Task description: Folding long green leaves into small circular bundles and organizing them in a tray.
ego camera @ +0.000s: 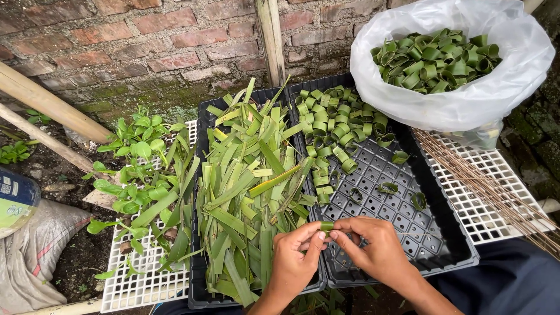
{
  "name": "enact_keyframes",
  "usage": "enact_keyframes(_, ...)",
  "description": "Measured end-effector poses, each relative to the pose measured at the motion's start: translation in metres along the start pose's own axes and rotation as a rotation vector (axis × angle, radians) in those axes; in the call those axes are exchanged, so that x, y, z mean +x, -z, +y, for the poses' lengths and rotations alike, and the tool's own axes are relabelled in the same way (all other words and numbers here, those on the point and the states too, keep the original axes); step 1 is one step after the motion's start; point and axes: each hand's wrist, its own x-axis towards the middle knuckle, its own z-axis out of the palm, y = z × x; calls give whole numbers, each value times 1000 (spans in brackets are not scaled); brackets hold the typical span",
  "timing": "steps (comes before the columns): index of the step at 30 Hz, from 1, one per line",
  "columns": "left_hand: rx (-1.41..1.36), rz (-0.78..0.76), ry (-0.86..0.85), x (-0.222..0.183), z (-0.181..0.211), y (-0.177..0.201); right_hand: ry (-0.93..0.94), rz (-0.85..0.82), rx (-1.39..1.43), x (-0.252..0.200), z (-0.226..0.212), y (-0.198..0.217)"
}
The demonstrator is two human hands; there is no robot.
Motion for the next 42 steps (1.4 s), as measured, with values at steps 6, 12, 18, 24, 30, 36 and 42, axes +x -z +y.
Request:
enact_keyframes(6,-27,-25,11,0,-1,-1,59,16,83,5,-7,3)
enact_keyframes(12,-197,29,267,-3,-14,-1,57,14,120,4,-2,3)
enact_keyframes(18,-279,1,241,-5,-27,0,94,-19,143,6,-6,5)
enact_keyframes(24,-343,-17,294,-6,-31,-1,121,-72,147,8,-3,9)
enact_keyframes(30,-370,-51,240,-7,-36,-1,92,-118,188,10,-4,12)
enact_keyframes(36,-361,-79,265,-6,-33,-2,96,-151,205,10,3,12)
enact_keyframes(42,-318,-61,284,-6,-38,-2,37,-116,200,12,0,15)
